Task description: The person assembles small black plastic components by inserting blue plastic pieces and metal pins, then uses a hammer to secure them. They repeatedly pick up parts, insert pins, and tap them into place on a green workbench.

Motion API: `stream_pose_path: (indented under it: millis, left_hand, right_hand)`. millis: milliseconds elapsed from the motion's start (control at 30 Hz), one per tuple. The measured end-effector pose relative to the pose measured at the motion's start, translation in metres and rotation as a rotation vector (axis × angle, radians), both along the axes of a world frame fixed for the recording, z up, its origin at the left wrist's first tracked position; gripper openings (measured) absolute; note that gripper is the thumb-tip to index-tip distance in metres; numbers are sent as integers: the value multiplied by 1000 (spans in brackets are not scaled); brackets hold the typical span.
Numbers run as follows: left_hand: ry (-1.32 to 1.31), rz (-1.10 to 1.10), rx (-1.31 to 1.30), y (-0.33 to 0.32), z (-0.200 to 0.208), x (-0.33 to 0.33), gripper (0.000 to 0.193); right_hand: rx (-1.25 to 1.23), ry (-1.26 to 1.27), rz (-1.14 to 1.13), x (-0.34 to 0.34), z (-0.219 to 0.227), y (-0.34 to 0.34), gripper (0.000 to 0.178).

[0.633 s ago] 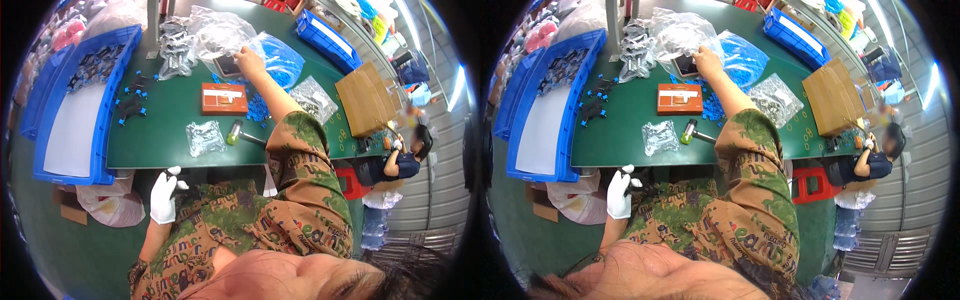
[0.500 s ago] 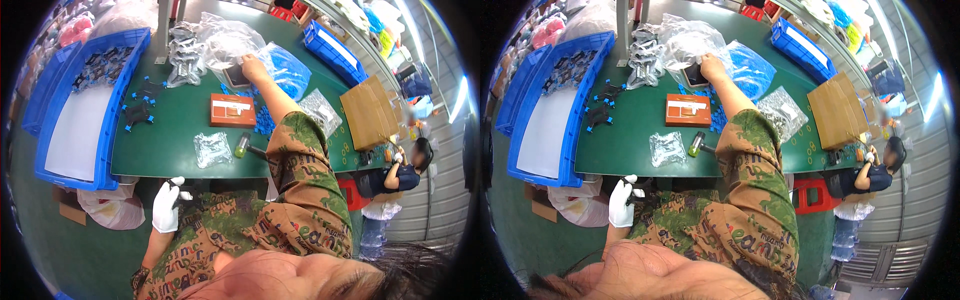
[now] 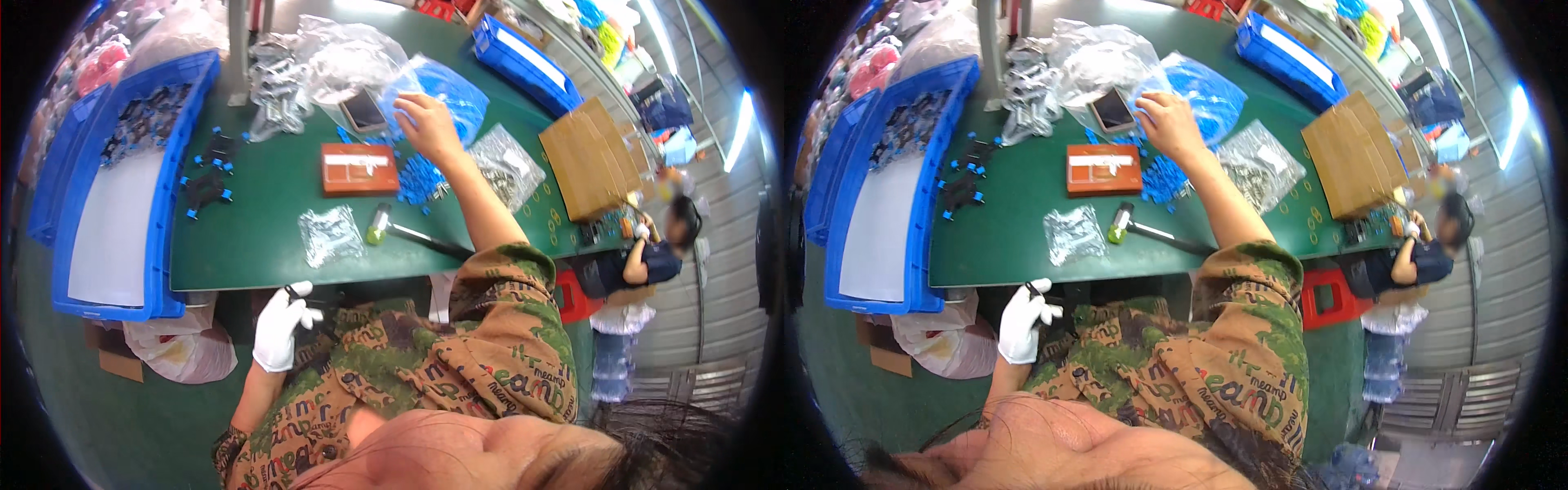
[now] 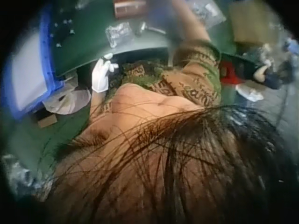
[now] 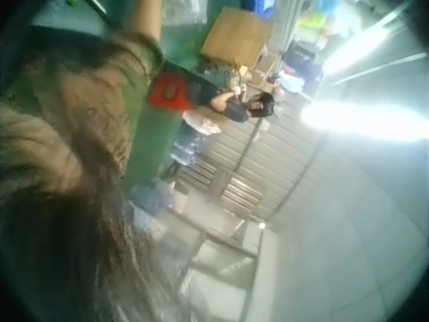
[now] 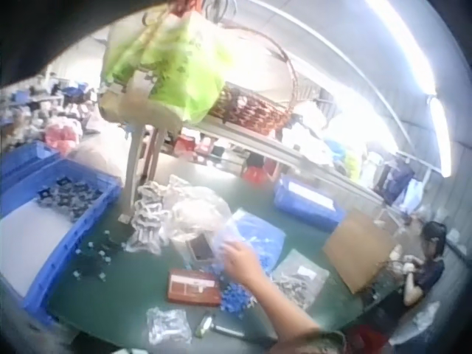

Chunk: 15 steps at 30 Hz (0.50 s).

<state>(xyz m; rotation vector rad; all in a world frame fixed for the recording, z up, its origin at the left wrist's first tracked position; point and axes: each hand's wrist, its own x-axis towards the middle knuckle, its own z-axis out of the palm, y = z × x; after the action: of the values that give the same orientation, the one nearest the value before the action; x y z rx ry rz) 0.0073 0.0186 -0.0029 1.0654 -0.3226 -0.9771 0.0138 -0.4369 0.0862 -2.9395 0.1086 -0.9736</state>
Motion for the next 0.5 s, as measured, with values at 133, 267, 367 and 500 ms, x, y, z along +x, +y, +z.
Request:
stream_pose_path:
  millis: [133, 267, 367, 500]
  left_hand:
    - [-92, -48, 14, -15, -8, 1, 34]
    - [-199, -168, 96, -40, 0, 1, 33]
    - [-223, -263, 104, -62, -3, -4, 31]
    - [-232, -327, 92, -79, -4, -13, 31]
  right_hand:
    - [-21, 40, -144, -113, 19, 20, 16]
    - [8, 199, -351, -190, -10, 25, 16]
    - [63, 296, -412, -213, -37, 30, 15]
    - [71, 252, -439, -218, -57, 30, 15]
